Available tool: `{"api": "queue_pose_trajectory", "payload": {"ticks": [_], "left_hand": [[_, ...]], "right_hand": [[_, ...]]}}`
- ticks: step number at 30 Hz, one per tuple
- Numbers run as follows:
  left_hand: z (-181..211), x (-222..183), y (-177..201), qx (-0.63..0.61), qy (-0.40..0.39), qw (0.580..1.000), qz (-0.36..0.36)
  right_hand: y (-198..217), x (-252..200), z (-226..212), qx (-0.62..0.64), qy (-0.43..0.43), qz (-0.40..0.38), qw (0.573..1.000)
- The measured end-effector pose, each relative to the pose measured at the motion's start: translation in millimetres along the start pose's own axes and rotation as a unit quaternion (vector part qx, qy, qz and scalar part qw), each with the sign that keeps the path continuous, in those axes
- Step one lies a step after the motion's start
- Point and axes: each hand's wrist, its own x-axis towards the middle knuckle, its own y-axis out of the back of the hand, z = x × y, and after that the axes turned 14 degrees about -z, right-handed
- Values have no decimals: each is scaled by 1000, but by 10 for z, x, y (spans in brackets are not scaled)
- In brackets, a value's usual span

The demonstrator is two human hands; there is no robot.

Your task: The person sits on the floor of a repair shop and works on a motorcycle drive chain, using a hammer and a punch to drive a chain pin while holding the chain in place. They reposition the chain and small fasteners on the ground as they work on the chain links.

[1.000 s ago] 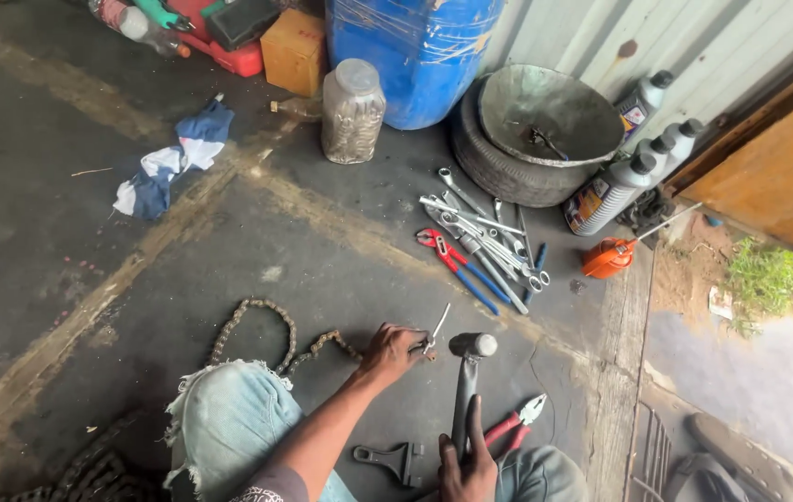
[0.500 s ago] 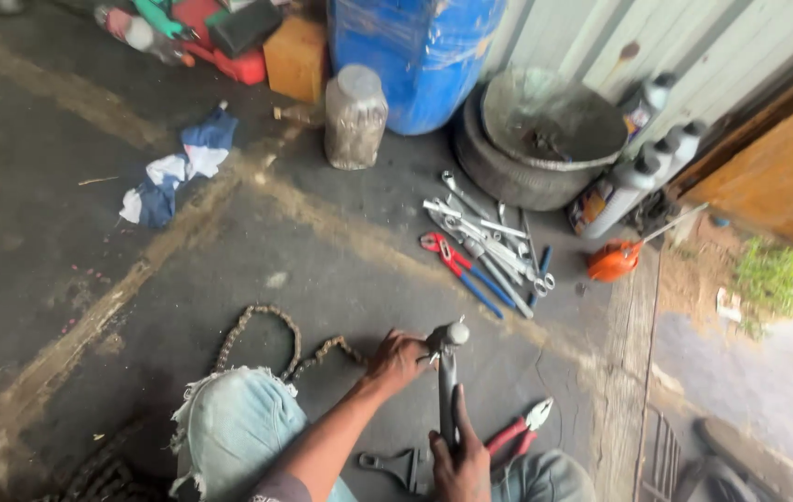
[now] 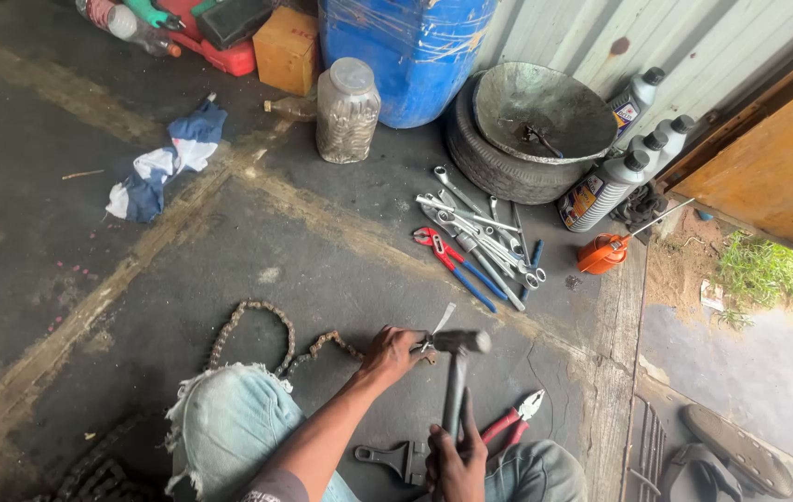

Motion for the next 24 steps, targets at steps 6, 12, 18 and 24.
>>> {"api": "queue_pose_trajectory", "payload": {"ticks": [6,12,18,24], "left_hand": [[152,-70,162,-80,-11,996,30],[-219,162,-231,-91,-9,995,41],[170,-2,328,-154,39,987,22],[-218,241,-17,-171,-1,966,196]], "right_hand": [[861,708,1192,246,1,2,969],[763,655,987,224,-17,62,972],[652,666,1264,-318,118,176,924],[120,513,378,-427,204,102,875]]}}
